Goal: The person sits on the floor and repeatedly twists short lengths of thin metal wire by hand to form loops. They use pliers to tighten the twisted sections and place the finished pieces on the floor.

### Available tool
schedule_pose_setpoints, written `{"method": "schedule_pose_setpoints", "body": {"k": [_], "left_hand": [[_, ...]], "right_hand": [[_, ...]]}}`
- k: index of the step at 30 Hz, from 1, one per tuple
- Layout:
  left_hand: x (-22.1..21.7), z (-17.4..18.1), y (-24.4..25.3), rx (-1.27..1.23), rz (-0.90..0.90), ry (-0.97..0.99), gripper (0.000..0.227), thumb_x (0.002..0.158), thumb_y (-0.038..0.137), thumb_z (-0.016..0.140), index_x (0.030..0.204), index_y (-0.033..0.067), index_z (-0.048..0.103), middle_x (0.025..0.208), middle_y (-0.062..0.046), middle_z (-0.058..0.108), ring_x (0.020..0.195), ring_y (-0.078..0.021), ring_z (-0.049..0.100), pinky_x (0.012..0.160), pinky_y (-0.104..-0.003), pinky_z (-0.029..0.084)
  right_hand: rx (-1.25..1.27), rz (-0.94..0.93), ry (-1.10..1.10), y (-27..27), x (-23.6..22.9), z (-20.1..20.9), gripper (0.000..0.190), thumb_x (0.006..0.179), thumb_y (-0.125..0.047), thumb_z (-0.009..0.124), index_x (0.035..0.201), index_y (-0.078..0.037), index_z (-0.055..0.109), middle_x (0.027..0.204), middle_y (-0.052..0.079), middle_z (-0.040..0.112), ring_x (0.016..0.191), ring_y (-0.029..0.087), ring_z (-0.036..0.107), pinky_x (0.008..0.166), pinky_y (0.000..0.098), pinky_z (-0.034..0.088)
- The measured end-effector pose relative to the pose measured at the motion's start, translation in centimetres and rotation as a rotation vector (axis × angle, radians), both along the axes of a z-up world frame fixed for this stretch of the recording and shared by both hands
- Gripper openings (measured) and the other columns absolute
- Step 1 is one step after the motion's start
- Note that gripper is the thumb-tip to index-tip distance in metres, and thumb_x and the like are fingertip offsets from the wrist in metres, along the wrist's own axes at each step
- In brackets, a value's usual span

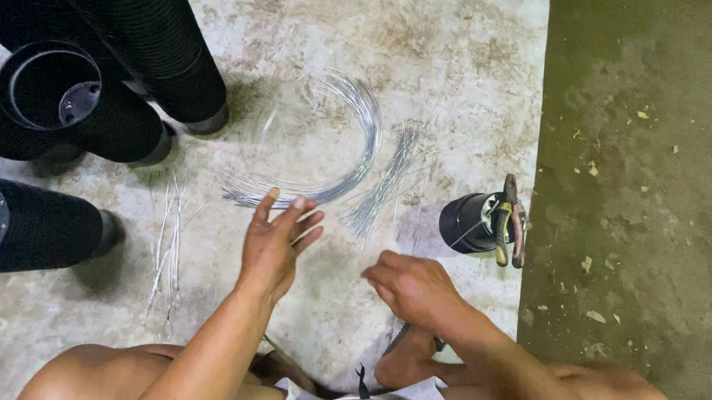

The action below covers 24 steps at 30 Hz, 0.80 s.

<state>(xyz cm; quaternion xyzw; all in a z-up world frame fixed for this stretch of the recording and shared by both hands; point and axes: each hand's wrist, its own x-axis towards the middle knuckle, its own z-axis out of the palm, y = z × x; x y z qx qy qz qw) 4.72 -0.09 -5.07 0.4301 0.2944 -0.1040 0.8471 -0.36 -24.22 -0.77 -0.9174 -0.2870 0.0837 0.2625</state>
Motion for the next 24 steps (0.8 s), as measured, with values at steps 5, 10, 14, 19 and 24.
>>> {"method": "schedule_pose_setpoints", "body": {"k": [5, 10, 14, 19, 24], "left_hand": [[1.2, -1.1, 3.7, 0.03, 0.329, -0.064, 0.033, 0.103, 0.024, 0.064, 0.129, 0.0099, 0.048, 0.081, 0.001, 0.052, 0.058, -0.0081, 0.042, 0.051, -0.024, 0.036], [0.9, -1.5, 3.8, 0.201, 0.293, -0.248, 0.025, 0.107, 0.025, 0.051, 0.129, 0.0133, 0.055, 0.078, 0.003, 0.05, 0.053, -0.0048, 0.037, 0.044, -0.022, 0.03], [0.0, -1.4, 1.4, 0.337, 0.1, -0.312, 0.027, 0.108, 0.022, 0.049, 0.13, 0.0124, 0.061, 0.072, 0.0, 0.046, 0.053, -0.0042, 0.036, 0.044, -0.022, 0.03], [-0.8, -1.9, -0.9, 0.268, -0.031, -0.338, 0.022, 0.104, 0.013, 0.047, 0.121, 0.0035, 0.057, 0.081, 0.003, 0.06, 0.057, -0.0065, 0.043, 0.049, -0.024, 0.038], [-1.6, -1.0, -1.6, 0.698, -0.064, -0.53, 0.029, 0.113, 0.021, 0.05, 0.131, 0.0054, 0.067, 0.077, -0.002, 0.049, 0.067, -0.007, 0.042, 0.06, -0.024, 0.037]], "right_hand": [[-0.16, -0.039, -0.074, -2.8, -2.3, 1.8, 0.03, 0.082, -0.01, 0.07, 0.111, -0.011, 0.076, 0.102, 0.005, 0.068, 0.078, 0.026, 0.071, 0.063, 0.039, 0.057], [0.152, -0.407, -0.189, -3.7, -2.5, 1.4, 0.015, 0.086, -0.015, 0.08, 0.1, -0.011, 0.076, 0.102, 0.004, 0.071, 0.077, 0.021, 0.074, 0.064, 0.0321, 0.058], [0.267, -0.609, -0.528, -3.5, -0.9, 0.7, 0.028, 0.09, -0.003, 0.074, 0.117, -0.005, 0.068, 0.119, 0.013, 0.065, 0.097, 0.026, 0.07, 0.081, 0.0318, 0.058], [0.884, -0.732, -0.054, -4.4, 1.0, -1.0, 0.055, 0.095, 0.002, 0.055, 0.148, -0.001, 0.041, 0.139, 0.012, 0.055, 0.097, 0.012, 0.071, 0.084, 0.0253, 0.057], [0.837, -0.581, 0.26, -3.6, -0.5, -2.7, 0.044, 0.099, 0.002, 0.056, 0.143, 0.001, 0.057, 0.115, 0.012, 0.074, 0.077, 0.01, 0.062, 0.074, 0.0239, 0.055]]}}
